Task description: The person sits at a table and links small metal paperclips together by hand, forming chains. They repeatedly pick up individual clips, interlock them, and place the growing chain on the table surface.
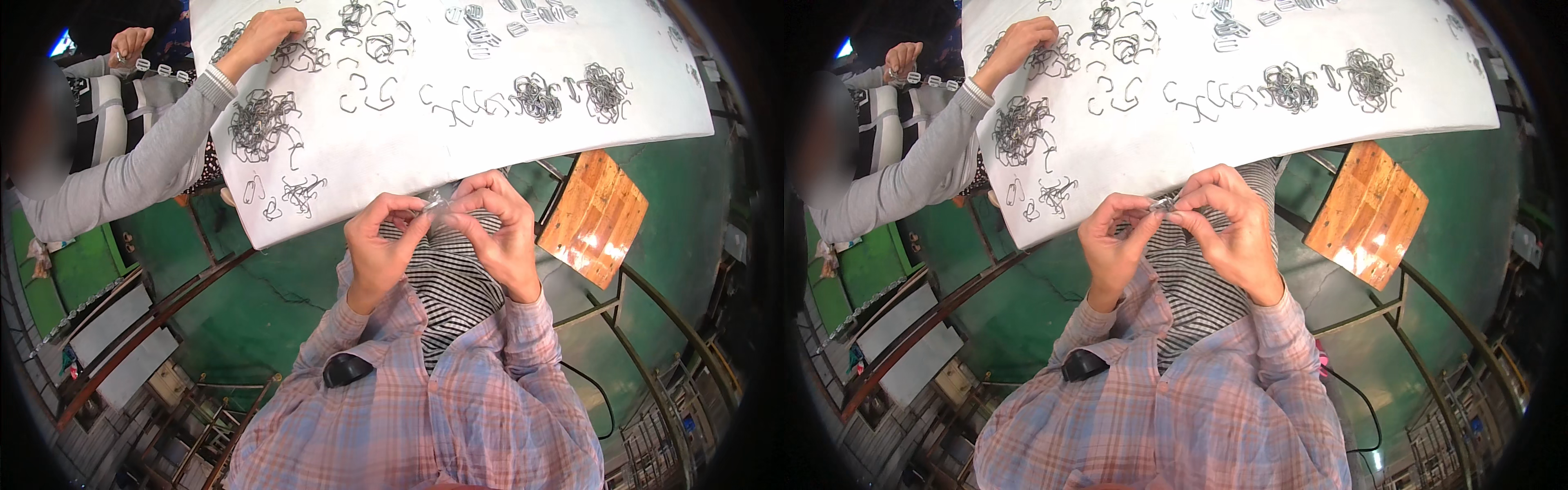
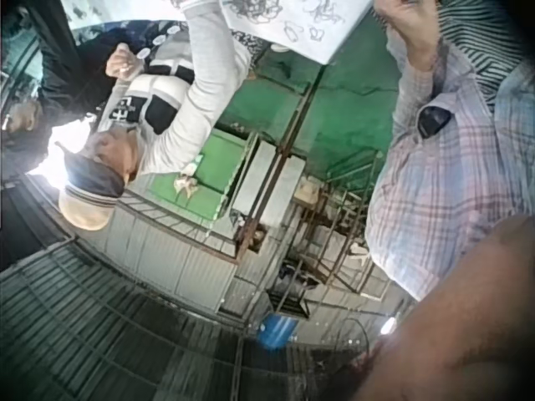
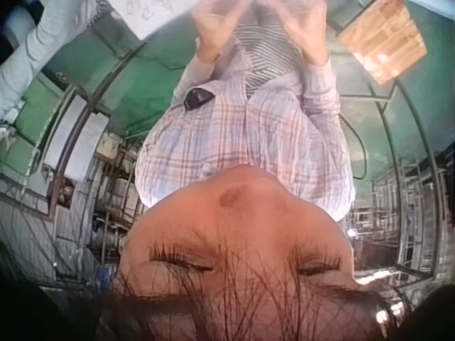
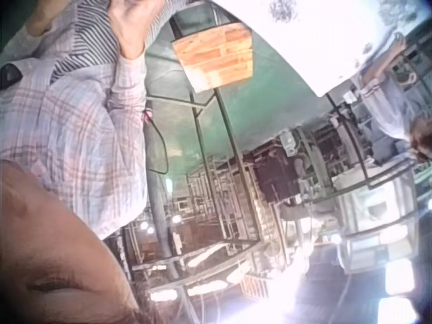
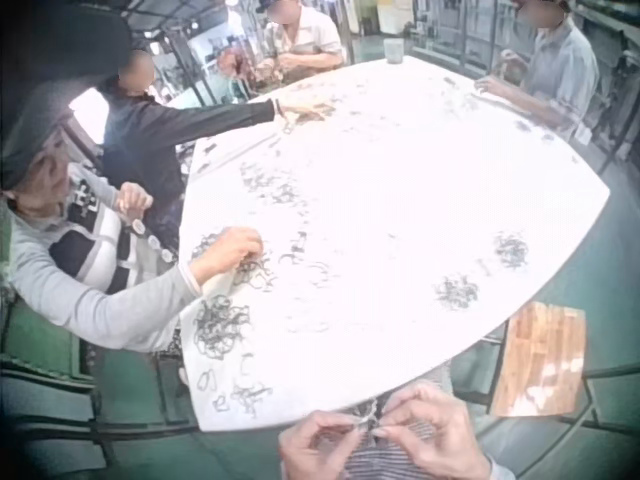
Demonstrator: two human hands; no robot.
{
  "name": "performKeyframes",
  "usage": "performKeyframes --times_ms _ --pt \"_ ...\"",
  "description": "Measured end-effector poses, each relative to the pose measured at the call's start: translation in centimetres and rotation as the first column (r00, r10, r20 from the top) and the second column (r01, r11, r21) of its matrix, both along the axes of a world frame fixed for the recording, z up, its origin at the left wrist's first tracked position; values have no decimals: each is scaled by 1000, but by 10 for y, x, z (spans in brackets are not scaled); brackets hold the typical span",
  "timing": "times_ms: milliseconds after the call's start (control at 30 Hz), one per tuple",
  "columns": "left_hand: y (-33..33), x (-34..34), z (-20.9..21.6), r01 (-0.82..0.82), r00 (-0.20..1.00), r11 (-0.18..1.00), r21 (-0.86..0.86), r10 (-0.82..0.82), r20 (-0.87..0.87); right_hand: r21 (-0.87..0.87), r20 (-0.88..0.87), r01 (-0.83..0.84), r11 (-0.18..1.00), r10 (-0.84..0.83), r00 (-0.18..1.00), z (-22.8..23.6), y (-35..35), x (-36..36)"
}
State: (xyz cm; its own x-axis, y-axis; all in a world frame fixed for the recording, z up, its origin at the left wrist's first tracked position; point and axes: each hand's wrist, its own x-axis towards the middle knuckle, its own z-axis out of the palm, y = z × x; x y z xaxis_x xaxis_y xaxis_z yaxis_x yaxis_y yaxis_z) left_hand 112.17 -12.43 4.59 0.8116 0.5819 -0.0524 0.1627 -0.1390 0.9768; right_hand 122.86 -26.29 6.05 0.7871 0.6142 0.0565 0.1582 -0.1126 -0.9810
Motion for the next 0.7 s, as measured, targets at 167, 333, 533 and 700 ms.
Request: performKeyframes --times_ms 167,333,533,700 --pt "0 1 -5 30 999 999 38 -30 11 106 -70 68 992 -61 996 -7 7 -1" --pt "32 26 -1 211 976 962 171 -198 -88 228 35 54 972 -64 997 -13 7 -16" --pt "59 173 -54 210 962 839 502 -269 48 232 128 49 971 -81 988 -16 5 -22" --pt "43 237 -82 63 989 630 774 -145 37 209 120 68 976 -94 988 -15 4 -26"
